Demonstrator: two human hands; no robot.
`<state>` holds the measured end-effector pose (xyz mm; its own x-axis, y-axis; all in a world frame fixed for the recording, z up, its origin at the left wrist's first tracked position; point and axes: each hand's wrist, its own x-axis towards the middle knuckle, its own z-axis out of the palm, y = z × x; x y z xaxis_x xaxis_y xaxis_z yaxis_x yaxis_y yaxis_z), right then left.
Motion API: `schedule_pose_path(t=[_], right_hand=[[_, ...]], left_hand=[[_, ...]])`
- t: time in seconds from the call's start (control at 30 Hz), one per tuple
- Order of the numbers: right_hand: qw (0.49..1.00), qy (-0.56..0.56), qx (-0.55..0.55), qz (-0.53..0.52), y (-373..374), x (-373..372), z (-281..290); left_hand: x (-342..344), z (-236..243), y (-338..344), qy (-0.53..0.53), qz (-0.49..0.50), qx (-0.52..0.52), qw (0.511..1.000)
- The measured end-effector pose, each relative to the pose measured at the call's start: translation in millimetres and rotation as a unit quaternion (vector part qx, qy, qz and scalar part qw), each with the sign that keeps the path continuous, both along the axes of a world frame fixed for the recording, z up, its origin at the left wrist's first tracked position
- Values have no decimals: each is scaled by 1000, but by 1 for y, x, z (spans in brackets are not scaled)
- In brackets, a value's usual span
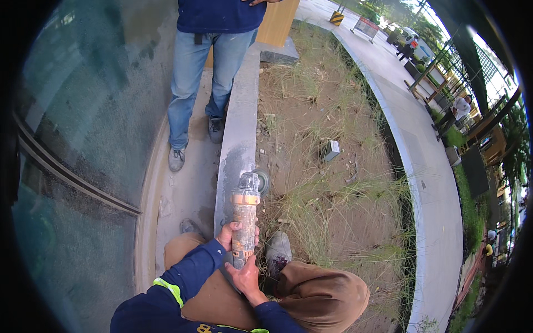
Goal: The person uses an angle grinder to smooth and grind a concrete curb. They hold the tool with both hands and move it along the edge, occasionally pausing to wipe away dust with their hand.
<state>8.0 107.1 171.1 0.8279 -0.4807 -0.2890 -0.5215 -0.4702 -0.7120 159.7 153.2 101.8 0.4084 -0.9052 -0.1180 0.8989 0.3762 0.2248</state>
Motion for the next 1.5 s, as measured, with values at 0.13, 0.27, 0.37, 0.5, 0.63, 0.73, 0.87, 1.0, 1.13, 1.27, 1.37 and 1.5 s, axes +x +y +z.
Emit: schedule_pose_path(t=[0.13, 0.27, 0.37, 0.5, 0.63, 0.73, 0.87, 1.0, 1.13, 1.27, 1.37, 1.5], right_hand=[[1000, 27, 4, -5, 1, 0, 4], [1000, 4, 25, 10, 3, 3, 13], [999, -5, -11, 53, 2, -1, 7], [996, -1, 30, 83, 3, 1, 9], [993, 33, 40, 102, 2, 2, 10], [992, 30, 50, 112, 5, 7, 15], [989, 40, -63, 127, 8, 1, 22], [971, -89, -114, 190, -7, 23, 116], [921, -59, 72, 379, 21, 56, 213], [844, -152, 36, 513, 113, 72, 242], [837, -119, 21, 533, 123, 82, 250], [847, -65, 17, 528, 92, 83, 269]], left_hand=[[-1, 1, -1, -3, 9, -10, 1000], [6, 1, 3, -5, 37, -5, 999], [21, 3, 7, 2, 88, -17, 996], [45, 4, 28, -23, 172, -13, 985], [46, 8, 39, 1, 228, -17, 973], [46, 7, 44, 2, 235, -12, 972], [47, 5, 41, -7, 223, -7, 975], [49, 5, 40, -19, 224, -17, 974], [53, 2, 34, -13, 204, -36, 978], [58, 4, 38, -26, 208, -39, 977], [46, 1, 24, -7, 202, -47, 978], [54, 3, 26, -43, 178, -20, 983]])
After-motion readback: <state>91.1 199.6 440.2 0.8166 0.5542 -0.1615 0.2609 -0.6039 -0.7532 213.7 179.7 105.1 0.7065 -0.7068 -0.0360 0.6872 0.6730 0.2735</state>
